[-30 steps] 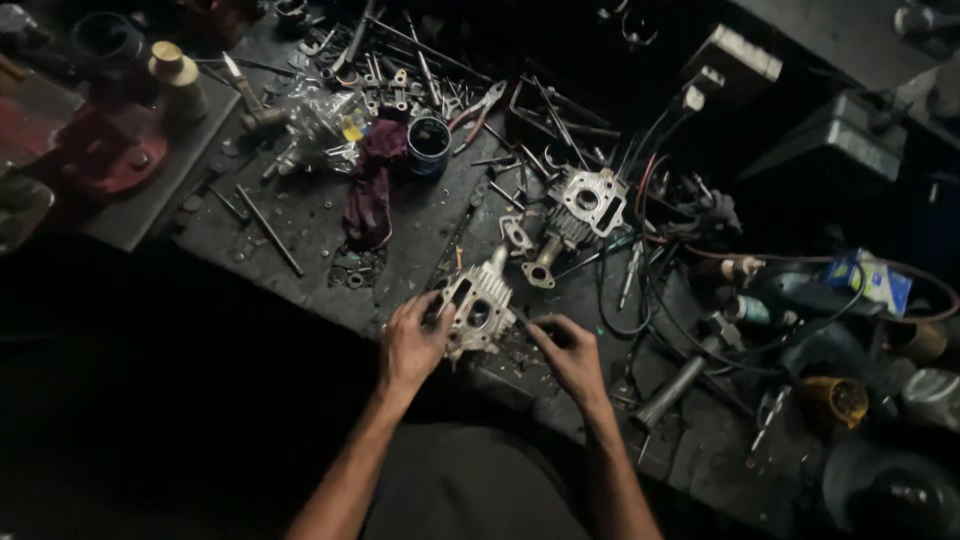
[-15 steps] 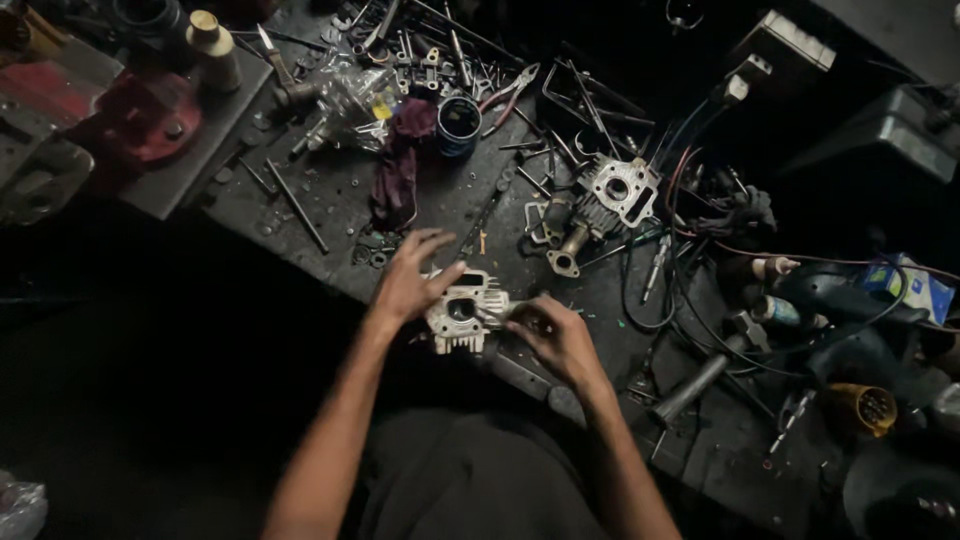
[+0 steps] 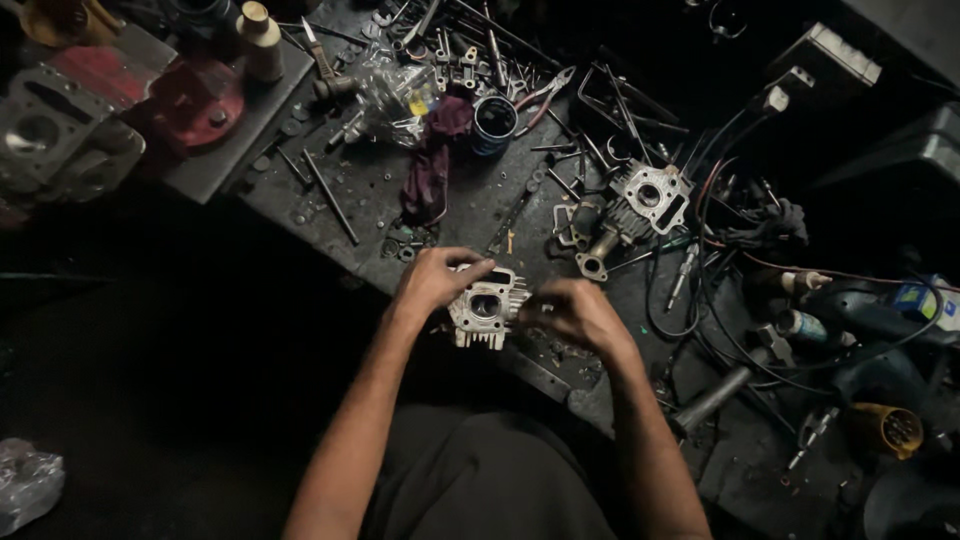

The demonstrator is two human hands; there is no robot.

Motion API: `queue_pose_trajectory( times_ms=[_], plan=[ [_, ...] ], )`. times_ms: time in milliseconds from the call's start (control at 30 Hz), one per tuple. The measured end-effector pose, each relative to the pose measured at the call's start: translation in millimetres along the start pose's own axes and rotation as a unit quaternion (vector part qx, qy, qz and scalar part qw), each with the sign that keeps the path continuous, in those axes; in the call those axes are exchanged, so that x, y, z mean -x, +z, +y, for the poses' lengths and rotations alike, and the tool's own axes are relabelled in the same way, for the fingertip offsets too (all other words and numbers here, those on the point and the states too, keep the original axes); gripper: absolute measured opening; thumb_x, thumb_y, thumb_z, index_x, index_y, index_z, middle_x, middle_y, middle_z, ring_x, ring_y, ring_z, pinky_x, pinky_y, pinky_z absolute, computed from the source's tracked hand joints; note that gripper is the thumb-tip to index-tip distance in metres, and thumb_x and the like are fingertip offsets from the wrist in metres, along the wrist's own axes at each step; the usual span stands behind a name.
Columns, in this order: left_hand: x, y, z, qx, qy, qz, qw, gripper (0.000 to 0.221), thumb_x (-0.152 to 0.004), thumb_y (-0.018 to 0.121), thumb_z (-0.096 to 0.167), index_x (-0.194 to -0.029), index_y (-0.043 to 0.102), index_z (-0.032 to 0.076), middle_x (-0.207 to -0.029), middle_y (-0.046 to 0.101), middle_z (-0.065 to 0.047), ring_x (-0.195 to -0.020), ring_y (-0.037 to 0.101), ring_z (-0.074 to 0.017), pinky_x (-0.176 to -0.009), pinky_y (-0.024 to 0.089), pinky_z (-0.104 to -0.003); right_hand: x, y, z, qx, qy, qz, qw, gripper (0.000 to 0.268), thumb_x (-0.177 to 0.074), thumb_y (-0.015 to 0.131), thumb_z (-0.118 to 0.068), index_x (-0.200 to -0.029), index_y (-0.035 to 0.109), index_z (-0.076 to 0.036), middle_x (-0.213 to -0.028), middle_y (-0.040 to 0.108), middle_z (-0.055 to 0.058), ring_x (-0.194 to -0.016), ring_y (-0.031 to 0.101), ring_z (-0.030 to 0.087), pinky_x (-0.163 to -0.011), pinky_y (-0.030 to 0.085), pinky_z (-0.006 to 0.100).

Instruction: The person cleans and scrapes the surfaces of two engine cylinder heads on a workbench using a small metal tool. They handle the parts, turn them over, and scrape specific areas before placing them back on the table.

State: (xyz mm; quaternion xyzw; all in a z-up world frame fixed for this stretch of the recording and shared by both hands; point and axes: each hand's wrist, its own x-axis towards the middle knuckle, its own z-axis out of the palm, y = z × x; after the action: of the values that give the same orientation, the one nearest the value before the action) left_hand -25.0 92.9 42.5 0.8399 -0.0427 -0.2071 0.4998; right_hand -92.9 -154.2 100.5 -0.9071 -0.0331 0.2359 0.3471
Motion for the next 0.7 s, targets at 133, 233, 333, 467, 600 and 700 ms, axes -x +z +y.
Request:
queue_pose_trajectory(
  times_ms=[133, 233, 333, 467, 600, 700],
  plan=[
    [0, -1, -1, 0.011, -0.018, -0.007, 1.000, 0.047, -0.079, 0.076, 0.057, -0.104, 0.082, 0.017, -0.089, 0.081, -0.013, -0.082, 0.079, -0.0241, -0.079, 0.060, -0.037, 0, -2, -2, 0.005, -0.035, 0.011, 0.999, 0.027, -0.081, 0.082, -0.021, -0.106, 0.080, -0.009, -0.103, 0.081, 0.008, -0.094, 0.078, 0.022, -0.086, 0.060, 0.035],
    [-2, -1, -4, 0.000, 0.023, 0.002, 1.000, 0.045, -0.079, 0.077, 0.056, -0.104, 0.084, 0.019, -0.094, 0.080, -0.012, -0.088, 0.078, -0.0240, -0.083, 0.058, -0.037, -1, -1, -1, 0.007, -0.014, 0.026, 1.000, 0.033, -0.080, 0.081, -0.018, -0.111, 0.078, -0.009, -0.107, 0.080, 0.008, -0.095, 0.078, 0.023, -0.085, 0.060, 0.035],
    [-5, 3, -9, 0.002, 0.009, -0.011, 1.000, 0.046, -0.079, 0.077, 0.056, -0.105, 0.082, 0.018, -0.094, 0.080, -0.012, -0.088, 0.078, -0.0245, -0.084, 0.059, -0.037, 2, 0, 0, 0.005, 0.016, 0.036, 0.999, 0.030, -0.082, 0.079, -0.021, -0.111, 0.079, -0.012, -0.109, 0.080, 0.006, -0.094, 0.079, 0.021, -0.083, 0.061, 0.034],
    [-10, 6, -16, 0.014, 0.022, -0.023, 0.999, 0.047, -0.079, 0.077, 0.056, -0.106, 0.082, 0.017, -0.097, 0.081, -0.011, -0.091, 0.079, -0.0249, -0.086, 0.059, -0.038, 5, -2, -4, 0.032, -0.033, 0.034, 0.998, 0.029, -0.083, 0.079, -0.023, -0.110, 0.079, -0.012, -0.104, 0.081, 0.005, -0.087, 0.080, 0.020, -0.080, 0.061, 0.035],
    [-12, 6, -17, 0.008, 0.031, -0.019, 0.999, 0.049, -0.079, 0.077, 0.057, -0.106, 0.082, 0.016, -0.097, 0.081, -0.011, -0.092, 0.078, -0.0254, -0.087, 0.059, -0.038, 9, -4, -15, 0.029, 0.009, 0.066, 0.997, 0.029, -0.082, 0.082, -0.026, -0.108, 0.080, -0.012, -0.097, 0.081, 0.007, -0.083, 0.079, 0.020, -0.077, 0.061, 0.035],
    [-11, 4, -16, 0.006, 0.025, -0.021, 0.999, 0.050, -0.079, 0.077, 0.058, -0.106, 0.082, 0.016, -0.098, 0.081, -0.010, -0.092, 0.078, -0.0255, -0.088, 0.059, -0.039, 10, -3, -21, 0.028, 0.055, 0.023, 0.998, 0.030, -0.082, 0.080, -0.032, -0.107, 0.081, -0.015, -0.095, 0.082, 0.005, -0.078, 0.079, 0.020, -0.077, 0.061, 0.035]
  ],
)
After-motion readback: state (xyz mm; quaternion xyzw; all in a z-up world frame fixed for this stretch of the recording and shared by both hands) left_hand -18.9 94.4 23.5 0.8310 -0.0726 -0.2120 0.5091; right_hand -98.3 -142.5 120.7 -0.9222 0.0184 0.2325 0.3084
